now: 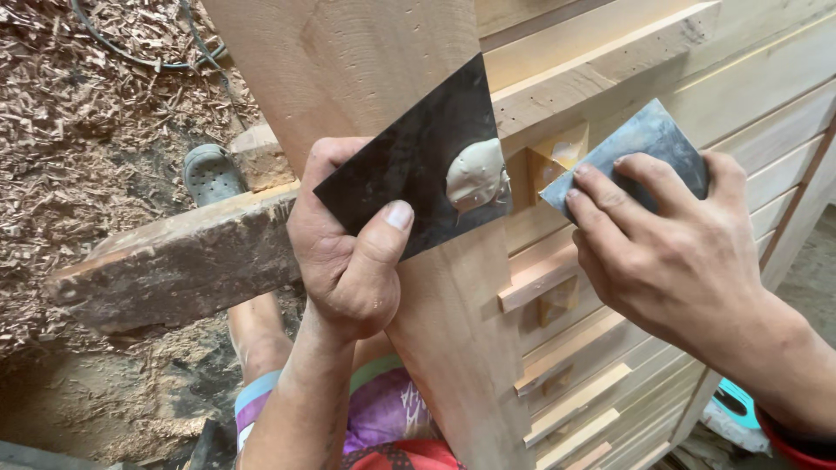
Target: The person sands the surface of a wooden furniture piece using a sanding block. They apply a white substance from a small card onto the wood and rub it in with the sanding block, focusing on the edges and corners of the wooden structure.
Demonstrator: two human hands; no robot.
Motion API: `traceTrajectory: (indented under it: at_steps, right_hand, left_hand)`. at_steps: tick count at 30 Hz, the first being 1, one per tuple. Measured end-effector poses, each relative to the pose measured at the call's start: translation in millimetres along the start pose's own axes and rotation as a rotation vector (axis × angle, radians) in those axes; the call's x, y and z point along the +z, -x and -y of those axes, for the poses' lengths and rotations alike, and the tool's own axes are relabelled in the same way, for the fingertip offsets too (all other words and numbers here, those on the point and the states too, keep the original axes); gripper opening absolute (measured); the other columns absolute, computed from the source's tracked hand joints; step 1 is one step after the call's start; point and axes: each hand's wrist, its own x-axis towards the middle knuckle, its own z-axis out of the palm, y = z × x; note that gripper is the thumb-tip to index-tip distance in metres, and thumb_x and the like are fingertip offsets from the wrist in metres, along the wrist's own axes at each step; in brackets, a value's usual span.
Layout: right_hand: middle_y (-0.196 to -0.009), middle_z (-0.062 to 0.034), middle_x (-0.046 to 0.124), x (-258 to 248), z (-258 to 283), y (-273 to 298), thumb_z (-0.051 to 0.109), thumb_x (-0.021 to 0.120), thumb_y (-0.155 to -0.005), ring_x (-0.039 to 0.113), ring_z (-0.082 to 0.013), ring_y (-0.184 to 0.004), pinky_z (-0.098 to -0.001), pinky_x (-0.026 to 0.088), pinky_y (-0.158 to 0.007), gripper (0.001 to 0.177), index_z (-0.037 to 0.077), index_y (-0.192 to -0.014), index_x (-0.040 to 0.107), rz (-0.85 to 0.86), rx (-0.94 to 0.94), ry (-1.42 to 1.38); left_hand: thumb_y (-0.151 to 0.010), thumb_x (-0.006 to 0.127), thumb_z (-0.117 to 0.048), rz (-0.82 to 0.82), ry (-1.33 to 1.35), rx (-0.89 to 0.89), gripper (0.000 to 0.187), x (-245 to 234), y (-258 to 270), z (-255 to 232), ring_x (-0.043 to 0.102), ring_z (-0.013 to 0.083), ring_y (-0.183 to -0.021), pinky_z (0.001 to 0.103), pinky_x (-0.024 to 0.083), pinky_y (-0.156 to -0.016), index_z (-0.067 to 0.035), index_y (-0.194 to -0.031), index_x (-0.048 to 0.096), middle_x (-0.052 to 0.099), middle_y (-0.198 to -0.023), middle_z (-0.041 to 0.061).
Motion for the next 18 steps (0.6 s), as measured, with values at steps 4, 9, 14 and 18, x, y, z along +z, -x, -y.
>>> traceTrajectory:
  at_steps: [4,9,14,18]
  right_hand:
    - [-0.122,-0.0074,0.074,7.3,0.9,-0.3,0.016,0.079,-0.082,0.061,-0.0260,-0.111,-0.0546,0.042,-0.091,0.029,0.005,-0.108,0.077,-0.154,0.023,-0.086]
    - [-0.120,-0.0073,0.075,12.6,6.1,-0.2,0.012,0.079,-0.080,0.062,-0.0269,-0.110,-0.0546,0.041,-0.093,0.025,0.005,-0.104,0.077,-0.217,0.045,-0.085]
    - [-0.118,-0.0093,0.075,9.4,6.8,7.9,0.013,0.078,-0.082,0.062,-0.0267,-0.111,-0.0561,0.042,-0.090,0.026,0.004,-0.106,0.076,-0.213,0.108,-0.117]
    - [-0.123,-0.0100,0.075,10.2,14.3,7.3,0.015,0.076,-0.084,0.063,-0.0281,-0.113,-0.0597,0.041,-0.089,0.029,0.002,-0.111,0.077,-0.114,0.102,-0.119]
  left_hand:
    - [-0.104,0.055,-0.001,-0.004,0.048,0.000,0.024,3.3,-5.0,-7.1,0.059,0.0094,-0.098,0.024,0.051,-0.099,0.005,-0.127,0.052,0.066,-0.111,0.008]
    - [-0.104,0.055,-0.002,0.018,0.077,-0.011,0.024,2.3,-6.8,-10.6,0.060,0.0102,-0.099,0.025,0.052,-0.098,0.005,-0.126,0.052,0.066,-0.111,0.009]
    - [-0.101,0.056,-0.002,-0.025,0.153,-0.026,0.026,2.7,-3.9,-4.9,0.060,0.0111,-0.101,0.027,0.052,-0.099,0.005,-0.126,0.052,0.065,-0.111,0.009]
    - [-0.102,0.057,-0.002,-0.028,0.177,-0.021,0.025,-1.0,2.2,5.9,0.059,0.0107,-0.101,0.026,0.049,-0.099,0.005,-0.126,0.052,0.064,-0.111,0.008]
